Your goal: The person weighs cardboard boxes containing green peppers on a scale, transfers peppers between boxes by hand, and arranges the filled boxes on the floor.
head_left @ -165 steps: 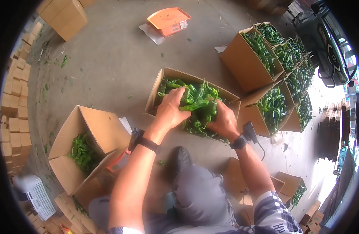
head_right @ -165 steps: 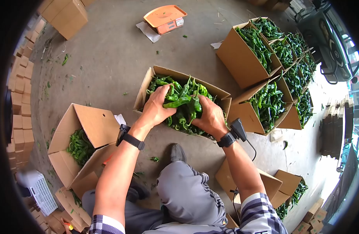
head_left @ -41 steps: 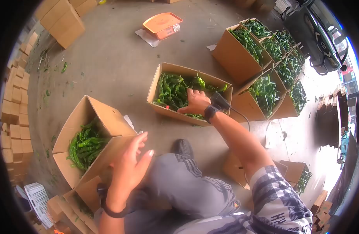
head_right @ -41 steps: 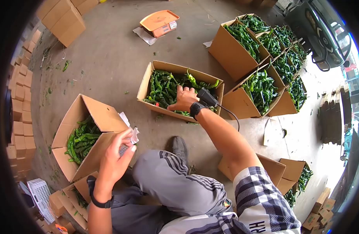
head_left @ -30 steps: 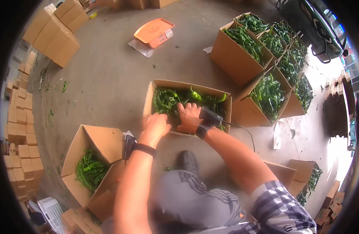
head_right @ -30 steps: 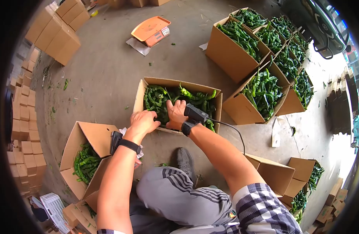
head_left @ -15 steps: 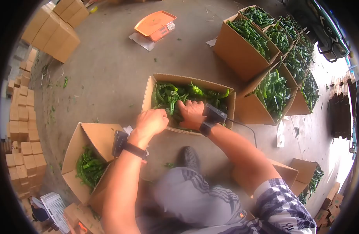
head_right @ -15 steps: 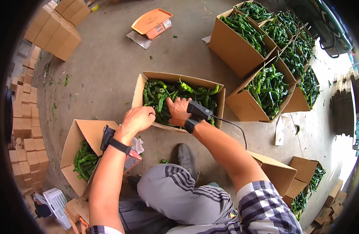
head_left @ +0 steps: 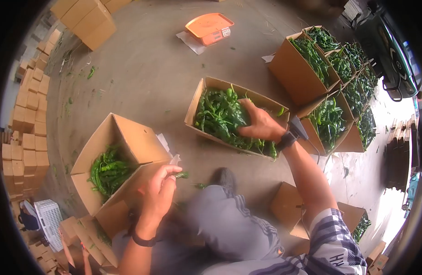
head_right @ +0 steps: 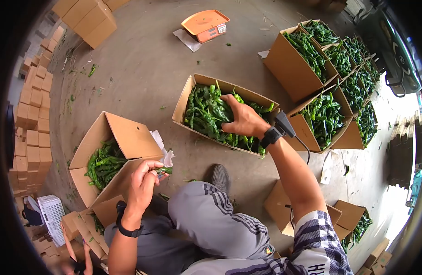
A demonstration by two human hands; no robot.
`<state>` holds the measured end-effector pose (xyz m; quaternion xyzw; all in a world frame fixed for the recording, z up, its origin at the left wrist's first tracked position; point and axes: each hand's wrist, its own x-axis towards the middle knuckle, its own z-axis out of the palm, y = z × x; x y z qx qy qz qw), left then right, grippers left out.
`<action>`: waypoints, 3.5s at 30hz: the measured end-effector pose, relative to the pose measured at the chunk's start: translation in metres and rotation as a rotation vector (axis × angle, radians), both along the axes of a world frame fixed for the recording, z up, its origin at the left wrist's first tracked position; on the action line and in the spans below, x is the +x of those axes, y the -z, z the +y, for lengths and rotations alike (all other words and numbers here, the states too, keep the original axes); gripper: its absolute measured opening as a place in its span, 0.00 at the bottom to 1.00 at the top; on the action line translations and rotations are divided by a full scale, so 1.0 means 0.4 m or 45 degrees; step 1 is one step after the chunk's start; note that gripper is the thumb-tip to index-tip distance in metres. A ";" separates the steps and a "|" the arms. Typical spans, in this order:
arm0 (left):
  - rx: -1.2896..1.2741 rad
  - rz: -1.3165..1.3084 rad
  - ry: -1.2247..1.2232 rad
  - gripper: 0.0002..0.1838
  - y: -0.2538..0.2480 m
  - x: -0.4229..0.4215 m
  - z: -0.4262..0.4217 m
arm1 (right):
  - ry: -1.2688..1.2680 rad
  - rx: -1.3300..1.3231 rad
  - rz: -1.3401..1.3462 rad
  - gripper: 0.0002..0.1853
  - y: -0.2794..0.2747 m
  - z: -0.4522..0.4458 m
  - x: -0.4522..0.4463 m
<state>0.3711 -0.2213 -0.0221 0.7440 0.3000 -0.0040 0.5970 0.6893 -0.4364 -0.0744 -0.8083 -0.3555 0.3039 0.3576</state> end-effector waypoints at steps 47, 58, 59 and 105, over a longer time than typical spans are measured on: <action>0.711 -0.183 0.323 0.15 -0.042 -0.253 -0.076 | -0.114 0.165 0.063 0.19 -0.023 0.305 -0.358; 0.587 -0.106 0.441 0.12 0.002 -0.243 -0.114 | -0.285 -0.575 0.440 0.31 0.770 -0.111 -0.414; 0.552 -0.100 0.422 0.11 0.004 -0.240 -0.114 | -0.305 -0.659 0.293 0.30 0.779 -0.126 -0.417; 0.459 0.094 0.721 0.18 -0.025 -0.171 -0.110 | 0.260 -1.201 -0.709 0.49 0.196 -0.078 -0.089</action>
